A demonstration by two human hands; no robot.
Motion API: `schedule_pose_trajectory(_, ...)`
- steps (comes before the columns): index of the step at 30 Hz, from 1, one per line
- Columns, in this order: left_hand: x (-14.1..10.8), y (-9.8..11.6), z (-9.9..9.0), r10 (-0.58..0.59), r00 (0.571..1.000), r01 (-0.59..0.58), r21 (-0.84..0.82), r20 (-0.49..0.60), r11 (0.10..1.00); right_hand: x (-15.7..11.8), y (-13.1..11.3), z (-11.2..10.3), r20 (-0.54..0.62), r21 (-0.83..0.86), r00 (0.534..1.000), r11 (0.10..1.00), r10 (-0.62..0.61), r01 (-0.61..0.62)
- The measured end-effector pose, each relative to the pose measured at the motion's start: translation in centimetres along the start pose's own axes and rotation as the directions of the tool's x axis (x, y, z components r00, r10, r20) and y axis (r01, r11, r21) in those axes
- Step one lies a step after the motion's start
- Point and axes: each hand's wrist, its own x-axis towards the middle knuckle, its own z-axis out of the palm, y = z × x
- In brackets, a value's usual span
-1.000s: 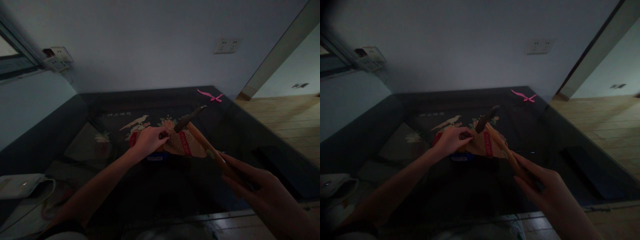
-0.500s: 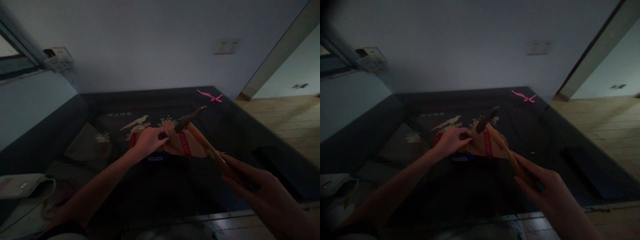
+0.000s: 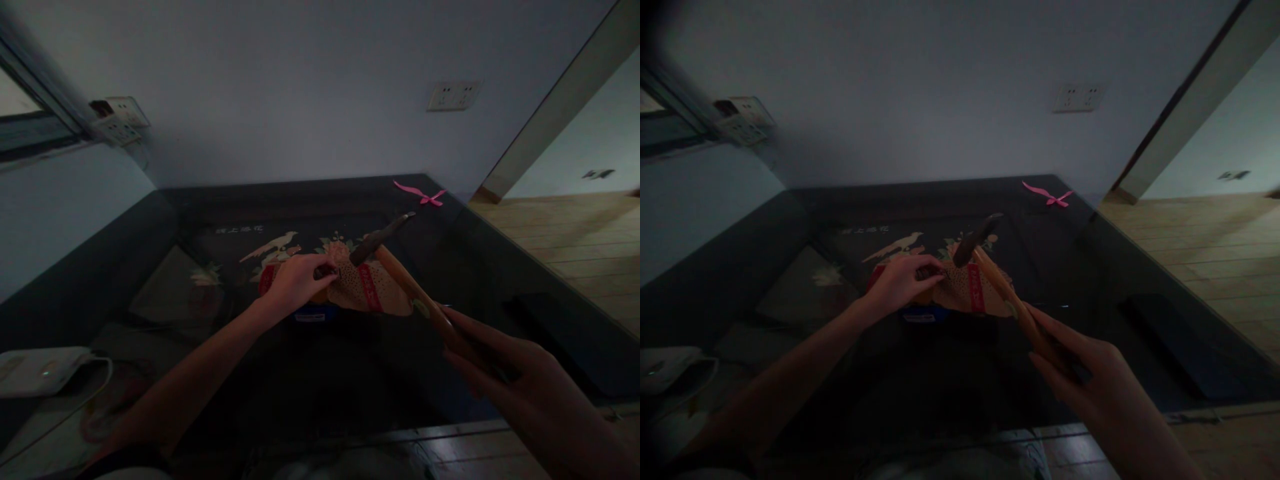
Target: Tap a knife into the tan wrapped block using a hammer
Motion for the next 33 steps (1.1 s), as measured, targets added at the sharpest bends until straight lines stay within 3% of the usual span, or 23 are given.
schedule_pose_trajectory(15,-0.6,-0.8,0.3,-0.009,0.998,0.002,-0.12,-0.057,0.993,0.0,0.3,0.1,0.028,0.036,1.0,0.999,0.003,-0.004)
schedule_pose_trajectory(24,-0.7,-1.1,0.4,0.023,0.998,-0.026,-0.048,-0.055,0.999,0.1,-0.2,0.0,0.005,0.023,1.0,1.0,0.013,-0.013)
schedule_pose_trajectory(33,-1.3,-0.8,0.5,0.078,0.982,-0.068,0.062,-0.169,0.996,-0.1,0.3,0.3,0.013,-0.006,0.999,0.999,0.031,-0.031)
